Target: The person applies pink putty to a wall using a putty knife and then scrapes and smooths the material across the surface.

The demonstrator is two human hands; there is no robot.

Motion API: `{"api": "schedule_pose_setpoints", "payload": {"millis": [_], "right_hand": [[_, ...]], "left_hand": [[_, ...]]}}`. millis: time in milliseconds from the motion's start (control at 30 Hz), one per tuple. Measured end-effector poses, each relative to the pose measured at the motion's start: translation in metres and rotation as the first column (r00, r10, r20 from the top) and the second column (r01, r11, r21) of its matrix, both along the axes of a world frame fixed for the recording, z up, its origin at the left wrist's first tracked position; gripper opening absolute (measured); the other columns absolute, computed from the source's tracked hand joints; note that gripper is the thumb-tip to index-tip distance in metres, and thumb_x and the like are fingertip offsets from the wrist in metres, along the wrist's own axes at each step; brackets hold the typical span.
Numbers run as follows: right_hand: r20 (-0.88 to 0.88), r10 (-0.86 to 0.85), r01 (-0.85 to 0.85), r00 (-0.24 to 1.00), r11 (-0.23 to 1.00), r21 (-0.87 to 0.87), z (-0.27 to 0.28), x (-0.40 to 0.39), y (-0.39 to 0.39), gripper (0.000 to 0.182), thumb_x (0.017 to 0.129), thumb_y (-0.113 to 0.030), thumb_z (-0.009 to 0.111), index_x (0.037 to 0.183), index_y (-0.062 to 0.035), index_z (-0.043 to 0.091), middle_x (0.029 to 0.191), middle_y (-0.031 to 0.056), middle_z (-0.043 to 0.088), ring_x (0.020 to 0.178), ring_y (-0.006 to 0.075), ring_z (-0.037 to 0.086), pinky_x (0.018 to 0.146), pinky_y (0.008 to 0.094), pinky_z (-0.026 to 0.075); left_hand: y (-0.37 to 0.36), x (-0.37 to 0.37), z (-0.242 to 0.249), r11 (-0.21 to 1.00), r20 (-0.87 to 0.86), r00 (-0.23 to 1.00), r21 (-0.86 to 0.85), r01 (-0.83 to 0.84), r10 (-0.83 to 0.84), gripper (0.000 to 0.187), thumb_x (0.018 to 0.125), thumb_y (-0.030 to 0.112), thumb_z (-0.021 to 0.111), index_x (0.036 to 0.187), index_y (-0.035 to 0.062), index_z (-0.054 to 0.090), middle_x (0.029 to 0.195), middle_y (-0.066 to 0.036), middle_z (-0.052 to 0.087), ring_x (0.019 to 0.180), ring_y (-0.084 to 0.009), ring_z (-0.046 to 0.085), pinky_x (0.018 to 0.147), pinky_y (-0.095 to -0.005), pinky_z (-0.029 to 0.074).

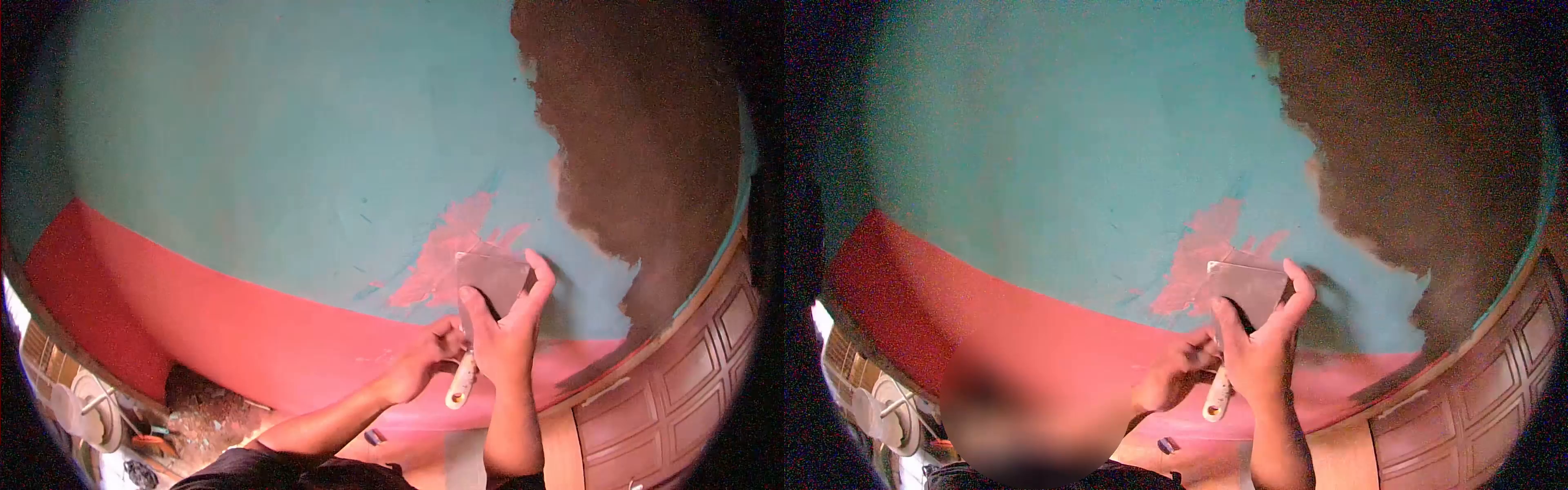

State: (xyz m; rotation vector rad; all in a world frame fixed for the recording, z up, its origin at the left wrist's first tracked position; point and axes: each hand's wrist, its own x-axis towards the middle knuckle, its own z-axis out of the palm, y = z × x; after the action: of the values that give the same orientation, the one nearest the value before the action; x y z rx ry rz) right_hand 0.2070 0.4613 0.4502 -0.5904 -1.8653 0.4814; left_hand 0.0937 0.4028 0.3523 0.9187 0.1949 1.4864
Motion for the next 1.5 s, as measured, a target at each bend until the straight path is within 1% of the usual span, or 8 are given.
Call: {"api": "schedule_pose_setpoints", "payload": {"millis": [167,400,633,1000,1200,1267,1333,1500], "right_hand": [[0.018,0.096,-0.095,0.995,0.992,-0.078,-0.007,0.0,-0.014,0.088,0.095,0.0,0.063,0.167,0.0009,0.012,0.159,0.0276,0.042,0.143,0.0318,0.048,0.118,0.0407,0.038],[0.385,-0.148,0.078,0.911,0.978,0.193,0.007,-0.008,-0.022,0.084,0.101,-0.004,0.053,0.169,-0.0029,0.003,0.168,0.0342,0.025,0.156,0.0465,0.027,0.125,0.0471,0.027],[0.404,-0.297,0.201,0.865,0.944,0.263,0.03,-0.015,-0.033,0.066,0.099,-0.018,0.066,0.156,-0.0006,0.038,0.143,0.0288,0.057,0.123,0.0488,0.061,0.103,0.0543,0.049],[0.706,-0.398,0.045,0.586,0.886,0.461,0.061,-0.009,-0.036,0.065,0.092,-0.034,0.076,0.153,-0.0314,0.053,0.122,0.0188,0.054,0.09,0.0449,0.07,0.073,0.0542,0.062],[0.647,-0.529,0.065,0.549,0.799,0.598,0.057,-0.002,-0.021,0.06,0.092,-0.037,0.077,0.149,-0.0373,0.057,0.108,0.0146,0.054,0.074,0.042,0.07,0.06,0.0519,0.06],[0.606,-0.538,0.054,0.586,0.772,0.633,0.053,0.001,-0.01,0.057,0.092,-0.038,0.077,0.146,-0.0382,0.059,0.104,0.0131,0.053,0.068,0.0412,0.068,0.056,0.0517,0.059],[0.563,-0.524,0.026,0.639,0.746,0.665,0.049,-0.004,0.0,0.055,0.092,-0.039,0.077,0.145,-0.0383,0.061,0.101,0.012,0.052,0.064,0.0405,0.067,0.054,0.0513,0.058],[0.547,-0.534,0.04,0.645,0.738,0.674,0.048,-0.021,-0.012,0.054,0.091,-0.04,0.078,0.143,-0.0382,0.063,0.098,0.0108,0.051,0.063,0.0379,0.066,0.054,0.0494,0.058]], "left_hand": [[0.007,0.001,0.013,0.878,-0.102,0.873,0.089,-0.47,0.477,0.027,0.115,0.024,0.048,0.129,0.0037,0.057,0.102,-0.005,0.07,0.087,-0.0128,0.069,0.077,-0.0293,0.06],[0.017,-0.011,0.01,0.916,0.04,0.92,-0.114,-0.384,0.39,0.026,0.112,0.029,0.055,0.105,0.0058,0.065,0.092,-0.005,0.072,0.077,-0.0127,0.069,0.07,-0.0295,0.058],[0.019,-0.013,0.044,0.942,0.109,0.952,-0.216,-0.257,0.285,0.04,0.113,0.04,0.051,0.093,0.0092,0.067,0.079,-0.001,0.067,0.072,-0.0124,0.063,0.068,-0.0297,0.052],[0.027,-0.005,0.034,0.922,0.139,0.94,-0.286,-0.262,0.31,0.054,0.113,0.047,0.047,0.074,0.0112,0.061,0.064,0.002,0.057,0.059,-0.0102,0.053,0.06,-0.0255,0.041],[-0.002,-0.061,0.035,0.92,-0.205,0.909,-0.076,-0.384,0.363,0.036,0.11,0.036,0.059,0.105,0.0031,0.072,0.074,0.003,0.059,0.067,-0.0083,0.052,0.063,-0.0254,0.042],[-0.028,-0.088,0.0,0.637,-0.321,0.564,0.202,-0.744,0.76,0.031,0.104,0.024,0.067,0.123,0.0005,0.068,0.083,0.001,0.062,0.072,-0.0099,0.055,0.067,-0.0246,0.044],[-0.053,-0.093,-0.013,0.359,-0.351,0.311,0.078,-0.93,0.883,0.035,0.095,0.016,0.073,0.126,0.0005,0.067,0.097,-0.007,0.066,0.088,-0.0191,0.06,0.08,-0.0318,0.048],[-0.061,-0.116,0.001,-0.177,-0.265,-0.448,0.662,-0.729,0.854,0.055,0.087,0.019,0.077,0.136,0.0017,0.059,0.14,-0.027,0.05,0.134,-0.0452,0.044,0.114,-0.0585,0.032]]}}
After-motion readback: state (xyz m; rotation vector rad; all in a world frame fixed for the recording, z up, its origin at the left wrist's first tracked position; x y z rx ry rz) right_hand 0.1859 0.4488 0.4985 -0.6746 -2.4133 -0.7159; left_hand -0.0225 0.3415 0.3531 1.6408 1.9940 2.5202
